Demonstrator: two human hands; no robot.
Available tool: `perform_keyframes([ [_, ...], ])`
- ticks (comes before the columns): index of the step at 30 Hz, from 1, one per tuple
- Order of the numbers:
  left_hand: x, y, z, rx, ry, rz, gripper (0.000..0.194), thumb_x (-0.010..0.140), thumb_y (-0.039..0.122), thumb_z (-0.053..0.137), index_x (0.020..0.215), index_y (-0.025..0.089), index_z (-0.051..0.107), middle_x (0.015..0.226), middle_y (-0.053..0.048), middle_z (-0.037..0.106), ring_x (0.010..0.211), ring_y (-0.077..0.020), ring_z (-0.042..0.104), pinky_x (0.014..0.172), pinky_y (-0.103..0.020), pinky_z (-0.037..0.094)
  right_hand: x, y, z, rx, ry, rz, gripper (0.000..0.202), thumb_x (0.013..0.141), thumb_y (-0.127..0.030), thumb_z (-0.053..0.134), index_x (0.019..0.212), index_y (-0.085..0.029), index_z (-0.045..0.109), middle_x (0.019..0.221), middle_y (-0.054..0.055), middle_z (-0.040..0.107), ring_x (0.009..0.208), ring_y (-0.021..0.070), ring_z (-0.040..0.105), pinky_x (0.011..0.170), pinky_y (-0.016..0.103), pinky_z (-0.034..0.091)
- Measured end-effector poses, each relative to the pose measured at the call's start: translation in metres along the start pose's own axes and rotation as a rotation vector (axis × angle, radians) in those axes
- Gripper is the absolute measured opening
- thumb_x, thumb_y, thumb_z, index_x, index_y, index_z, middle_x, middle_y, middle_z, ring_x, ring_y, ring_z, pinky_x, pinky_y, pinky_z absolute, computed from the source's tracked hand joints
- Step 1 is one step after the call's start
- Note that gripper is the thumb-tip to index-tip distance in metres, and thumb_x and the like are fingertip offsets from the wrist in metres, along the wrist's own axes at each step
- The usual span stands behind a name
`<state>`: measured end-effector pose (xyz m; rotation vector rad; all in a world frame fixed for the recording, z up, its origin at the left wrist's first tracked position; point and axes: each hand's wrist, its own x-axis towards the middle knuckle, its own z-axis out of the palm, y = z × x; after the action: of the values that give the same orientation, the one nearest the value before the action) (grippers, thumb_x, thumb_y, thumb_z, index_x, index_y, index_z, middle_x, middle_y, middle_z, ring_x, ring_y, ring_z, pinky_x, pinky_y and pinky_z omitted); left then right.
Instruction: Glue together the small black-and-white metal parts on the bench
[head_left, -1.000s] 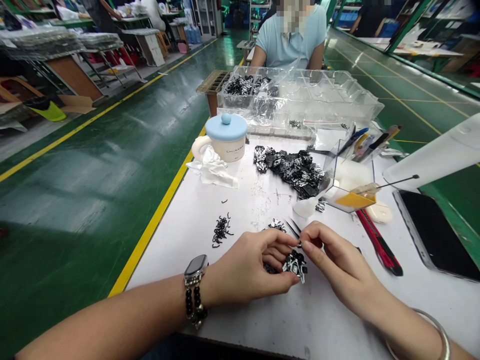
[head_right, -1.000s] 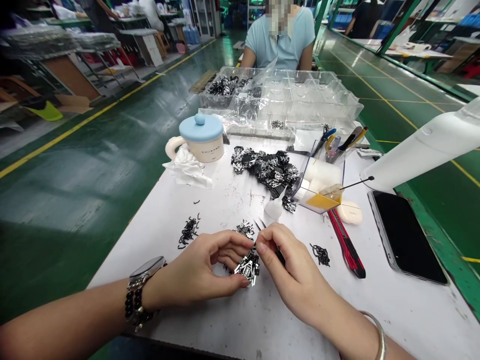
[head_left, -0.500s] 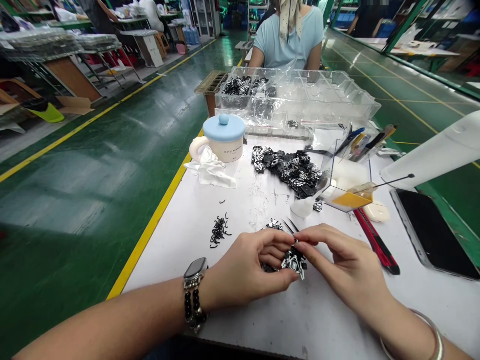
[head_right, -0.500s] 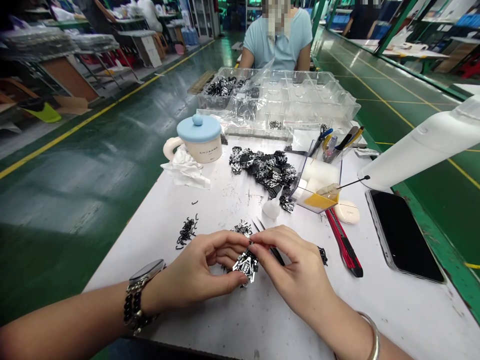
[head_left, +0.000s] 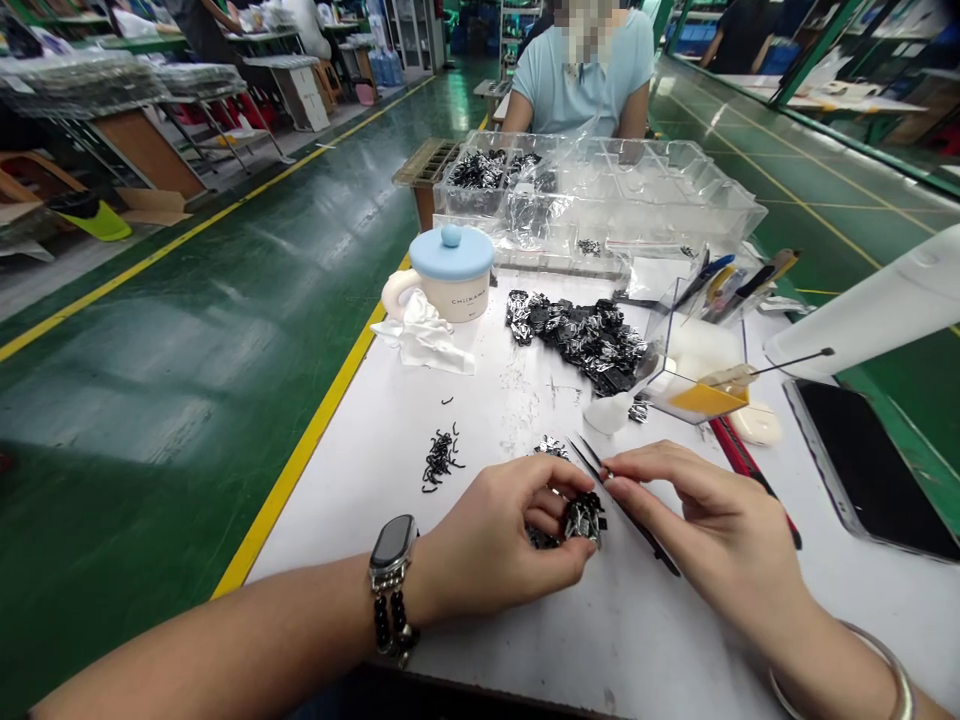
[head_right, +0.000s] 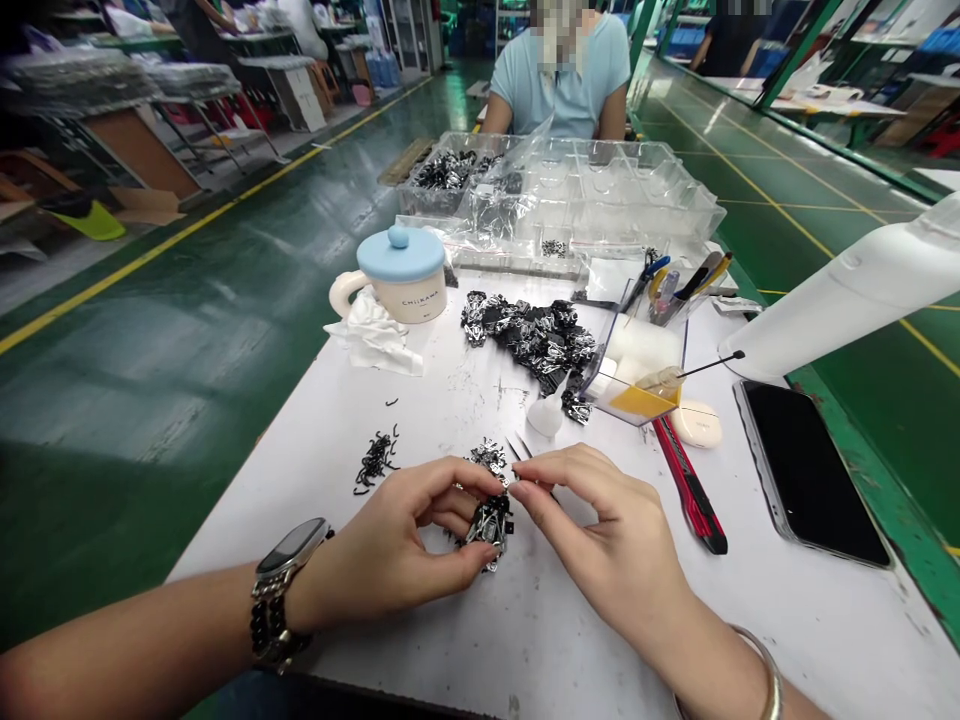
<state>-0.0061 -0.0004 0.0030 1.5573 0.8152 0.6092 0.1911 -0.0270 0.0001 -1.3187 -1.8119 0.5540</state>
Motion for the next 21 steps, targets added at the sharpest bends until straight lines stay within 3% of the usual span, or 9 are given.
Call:
perform_keyframes([
  [8, -0.003, 0.001, -0.003, 0.004, 0.045, 0.024, 0.035, 0.073, 0.014, 0.063, 0.108, 0.012, 0.058, 0.097, -0.006, 0.055, 0.076, -0.012, 0.06, 0.066, -0.022, 0.055, -0.001, -0.004, 0.003, 0.319, -0.12, 0.082, 0.012, 0.082, -0.022, 0.067, 0.09, -0.03, 0.07, 0.08, 0.0, 0.06, 0.075, 0.0103, 0.06, 0.064, 0.019, 0.051],
  [16, -0.005, 0.002, -0.002, -0.183, 0.043, 0.001, 0.034, 0.076, 0.019, 0.068, 0.109, 0.016, 0.058, 0.097, -0.004, 0.05, 0.071, -0.0069, 0.053, 0.061, -0.017, 0.051, -0.006, -0.005, 0.01, 0.3, -0.059, 0.043, 0.017, 0.081, -0.018, 0.066, 0.092, -0.03, 0.07, 0.077, 0.001, 0.059, 0.071, 0.0103, 0.058, 0.059, 0.02, 0.049],
  [21, -0.006, -0.001, -0.002, -0.224, 0.056, -0.003, 0.036, 0.076, 0.023, 0.07, 0.11, 0.017, 0.06, 0.101, -0.005, 0.052, 0.088, -0.0144, 0.061, 0.078, -0.025, 0.056, -0.005, -0.006, 0.01, 0.29, -0.031, 0.03, 0.015, 0.081, -0.017, 0.065, 0.09, -0.027, 0.071, 0.077, 0.002, 0.059, 0.069, 0.0117, 0.059, 0.056, 0.021, 0.05],
])
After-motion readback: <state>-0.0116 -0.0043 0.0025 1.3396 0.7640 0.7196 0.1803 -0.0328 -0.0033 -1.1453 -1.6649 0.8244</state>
